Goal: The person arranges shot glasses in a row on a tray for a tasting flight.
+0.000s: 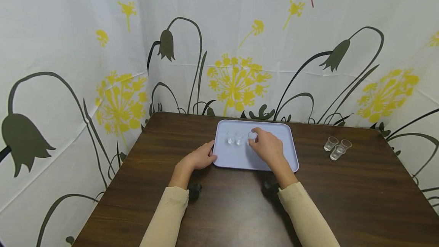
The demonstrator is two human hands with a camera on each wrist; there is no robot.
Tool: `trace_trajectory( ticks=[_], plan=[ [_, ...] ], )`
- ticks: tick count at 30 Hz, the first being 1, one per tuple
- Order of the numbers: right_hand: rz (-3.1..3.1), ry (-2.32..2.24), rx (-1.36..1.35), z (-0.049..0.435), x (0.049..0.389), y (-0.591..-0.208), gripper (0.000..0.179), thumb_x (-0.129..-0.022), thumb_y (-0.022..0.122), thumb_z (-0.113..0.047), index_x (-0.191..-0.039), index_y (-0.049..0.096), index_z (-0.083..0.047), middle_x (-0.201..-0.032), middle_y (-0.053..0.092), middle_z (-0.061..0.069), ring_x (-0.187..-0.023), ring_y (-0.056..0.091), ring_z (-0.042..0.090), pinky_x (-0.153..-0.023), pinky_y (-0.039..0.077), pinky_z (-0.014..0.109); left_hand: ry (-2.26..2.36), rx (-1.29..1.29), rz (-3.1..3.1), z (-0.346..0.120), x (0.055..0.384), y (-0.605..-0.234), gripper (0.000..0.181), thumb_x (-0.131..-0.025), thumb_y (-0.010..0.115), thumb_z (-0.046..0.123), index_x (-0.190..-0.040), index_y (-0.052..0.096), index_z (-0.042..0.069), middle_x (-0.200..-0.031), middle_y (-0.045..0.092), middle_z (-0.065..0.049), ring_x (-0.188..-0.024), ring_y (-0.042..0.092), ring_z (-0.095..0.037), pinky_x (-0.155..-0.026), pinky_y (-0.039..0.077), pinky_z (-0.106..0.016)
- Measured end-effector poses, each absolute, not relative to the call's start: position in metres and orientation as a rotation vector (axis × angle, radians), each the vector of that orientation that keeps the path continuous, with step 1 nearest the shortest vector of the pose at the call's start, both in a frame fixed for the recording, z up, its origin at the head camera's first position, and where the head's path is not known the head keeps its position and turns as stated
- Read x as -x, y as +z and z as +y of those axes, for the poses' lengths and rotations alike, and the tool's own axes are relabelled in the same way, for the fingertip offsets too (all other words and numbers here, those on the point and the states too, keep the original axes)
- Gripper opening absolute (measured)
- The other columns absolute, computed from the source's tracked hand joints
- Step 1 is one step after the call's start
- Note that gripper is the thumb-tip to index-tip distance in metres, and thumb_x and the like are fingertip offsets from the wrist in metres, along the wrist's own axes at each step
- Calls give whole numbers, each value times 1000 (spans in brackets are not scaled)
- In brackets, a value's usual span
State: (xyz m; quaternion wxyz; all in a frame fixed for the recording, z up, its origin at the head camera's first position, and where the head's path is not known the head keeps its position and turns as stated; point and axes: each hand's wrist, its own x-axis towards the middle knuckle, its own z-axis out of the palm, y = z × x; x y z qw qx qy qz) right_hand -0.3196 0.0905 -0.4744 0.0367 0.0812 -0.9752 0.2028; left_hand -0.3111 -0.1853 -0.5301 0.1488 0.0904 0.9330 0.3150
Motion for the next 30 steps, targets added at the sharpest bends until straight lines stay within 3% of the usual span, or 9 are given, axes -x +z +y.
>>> trace_trajectory(
  ticks=[4, 10, 24, 30],
  plan=[
    [-2988, 637, -273, 90, 322, -476, 48, -99, 72, -37, -141, 68, -16, -103, 79, 5, -82, 69, 24, -62, 49, 39, 884, -254, 2684, -184, 303, -517, 73, -103, 62, 24, -167, 33, 5, -101, 53, -7, -102, 53, -24, -111, 36, -57],
    [-2982, 653, -283, 89, 322, -480, 47, -99, 73, -37, -141, 69, -16, -102, 79, 3, -84, 69, 24, -63, 50, 40, 896, -244, 2674, -185, 308, -527, 74, -103, 61, 24, -169, 31, 7, -101, 53, -8, -104, 53, -25, -115, 34, -59],
    [-2968, 689, -291, 88, 321, -482, 48, -99, 73, -36, -142, 68, -16, -101, 79, 0, -83, 68, 22, -66, 50, 41, 902, -261, 2684, -185, 310, -528, 68, -103, 61, 25, -163, 38, 6, -98, 53, -6, -91, 52, -21, -102, 38, -52],
    [-2951, 703, -303, 89, 321, -483, 48, -99, 73, -36, -142, 68, -15, -100, 79, 0, -82, 68, 22, -67, 50, 41, 873, -271, 2694, -185, 310, -527, 68, -103, 61, 25, -164, 38, 5, -100, 54, -8, -95, 54, -24, -106, 37, -54]
  ],
)
